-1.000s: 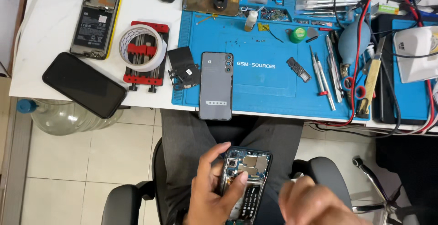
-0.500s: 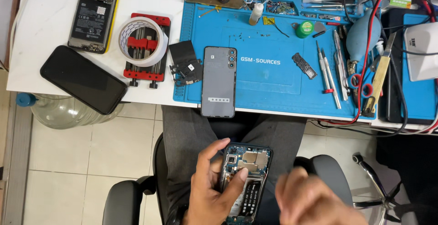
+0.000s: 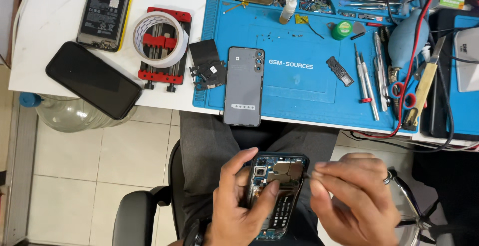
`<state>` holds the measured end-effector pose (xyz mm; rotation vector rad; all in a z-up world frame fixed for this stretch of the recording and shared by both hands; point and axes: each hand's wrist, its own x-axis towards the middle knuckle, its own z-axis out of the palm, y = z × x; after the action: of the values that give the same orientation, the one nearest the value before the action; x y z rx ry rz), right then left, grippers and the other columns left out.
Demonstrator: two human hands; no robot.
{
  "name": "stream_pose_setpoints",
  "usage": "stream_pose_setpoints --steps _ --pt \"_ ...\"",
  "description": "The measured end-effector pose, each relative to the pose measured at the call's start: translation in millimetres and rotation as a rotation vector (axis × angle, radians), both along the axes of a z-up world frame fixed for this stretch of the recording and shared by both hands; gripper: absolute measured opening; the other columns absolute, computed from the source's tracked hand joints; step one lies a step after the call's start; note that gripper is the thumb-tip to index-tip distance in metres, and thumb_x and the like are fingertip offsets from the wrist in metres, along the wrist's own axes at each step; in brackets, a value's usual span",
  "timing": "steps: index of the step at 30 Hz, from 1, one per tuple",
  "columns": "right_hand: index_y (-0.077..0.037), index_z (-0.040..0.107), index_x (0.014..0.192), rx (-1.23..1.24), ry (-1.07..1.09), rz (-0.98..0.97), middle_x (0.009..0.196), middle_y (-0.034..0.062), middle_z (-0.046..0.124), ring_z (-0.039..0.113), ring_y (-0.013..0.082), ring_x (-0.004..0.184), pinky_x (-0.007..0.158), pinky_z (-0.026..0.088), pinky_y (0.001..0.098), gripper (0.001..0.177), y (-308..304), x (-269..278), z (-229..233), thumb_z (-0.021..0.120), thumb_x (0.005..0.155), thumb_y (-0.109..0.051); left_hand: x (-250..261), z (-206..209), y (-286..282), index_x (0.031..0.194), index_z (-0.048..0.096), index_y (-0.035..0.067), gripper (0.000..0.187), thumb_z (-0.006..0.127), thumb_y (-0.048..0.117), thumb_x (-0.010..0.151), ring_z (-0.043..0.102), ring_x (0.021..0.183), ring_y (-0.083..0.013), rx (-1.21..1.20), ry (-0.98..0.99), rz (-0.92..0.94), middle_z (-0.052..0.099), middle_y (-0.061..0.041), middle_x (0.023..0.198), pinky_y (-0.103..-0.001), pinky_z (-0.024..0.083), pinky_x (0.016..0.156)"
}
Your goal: The person disassembles a smartphone held on their lap, removing the back cover and detaching internal components. They use a metal prying tool to separate parts and disconnect ribbon cables, then remove a small circuit board from the phone's interior.
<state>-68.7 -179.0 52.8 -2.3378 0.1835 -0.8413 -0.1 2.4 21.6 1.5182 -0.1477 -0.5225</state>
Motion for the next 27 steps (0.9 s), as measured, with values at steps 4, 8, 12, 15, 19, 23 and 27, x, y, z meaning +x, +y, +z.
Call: stream_pose_setpoints --steps 4,8,12,15,19,23,27 --pt "-0.001 0.075 0.102 -0.345 -0.065 0.138 0.109 0.0140 0.076 0.067 0.0263 0.087 0.071 0.058 0.0407 0.013 -8 5 -11 0.082 0.098 -0.012 -1 5 0 0.151 0.055 0.008 0.059 0.080 0.015 0.098 0.064 0.061 -0.0051 0.026 -0.078 -0.046 0.079 -0.002 0.083 -0.023 0.054 0.057" --pt "-0.002 0.079 0.102 -0.480 -0.114 0.215 0.109 0.0130 0.077 0.065 0.0224 0.089 0.072 0.056 0.0388 0.011 -6 12 -8 0.084 0.098 -0.010 -2 7 -2 0.148 0.054 0.006 0.059 0.080 0.010 0.096 0.077 0.070 -0.0078 0.028 -0.178 -0.031 0.086 -0.006 0.093 -0.022 0.062 0.066" --pt "-0.005 0.081 0.102 -0.534 -0.136 0.230 0.109 0.0114 0.078 0.063 0.0199 0.089 0.073 0.054 0.0358 0.008 -8 14 -9 0.084 0.099 -0.012 -4 5 -3 0.149 0.053 0.005 0.056 0.079 0.010 0.099 0.078 0.074 -0.0094 0.007 -0.239 -0.036 0.086 -0.009 0.099 -0.022 0.062 0.068" --pt "-0.005 0.082 0.103 -0.614 -0.174 0.258 0.109 0.0095 0.076 0.060 0.0187 0.090 0.071 0.050 0.0340 0.010 -12 17 -12 0.084 0.101 -0.014 -4 5 -3 0.149 0.053 0.003 0.059 0.081 0.008 0.098 0.083 0.083 -0.0107 -0.005 -0.237 -0.053 0.087 -0.009 0.103 -0.023 0.066 0.077" --pt "-0.008 0.083 0.099 -0.586 -0.202 0.216 0.106 0.0095 0.078 0.062 0.0198 0.088 0.075 0.047 0.0353 0.009 -7 27 -11 0.082 0.100 -0.017 -6 0 -1 0.149 0.053 0.003 0.058 0.079 0.007 0.098 0.079 0.077 -0.0101 0.001 -0.252 -0.058 0.085 -0.009 0.099 -0.023 0.065 0.076" --pt "-0.009 0.082 0.108 -0.350 -0.061 0.157 0.116 0.0077 0.076 0.062 0.0223 0.098 0.081 0.052 0.0393 0.014 -7 7 -19 0.078 0.102 -0.020 -6 1 -1 0.149 0.052 0.003 0.058 0.080 0.009 0.098 0.075 0.071 -0.0084 -0.005 -0.225 -0.045 0.084 -0.009 0.095 -0.022 0.062 0.069" --pt "0.002 0.074 0.106 0.044 -0.013 0.044 0.105 0.0221 0.077 0.076 0.0317 0.092 0.090 0.054 0.0402 0.013 -2 9 -17 0.073 0.098 -0.009 -7 4 0 0.149 0.054 0.005 0.058 0.081 0.014 0.098 0.074 0.069 -0.0066 0.003 -0.134 -0.052 0.086 -0.008 0.094 -0.021 0.062 0.063"
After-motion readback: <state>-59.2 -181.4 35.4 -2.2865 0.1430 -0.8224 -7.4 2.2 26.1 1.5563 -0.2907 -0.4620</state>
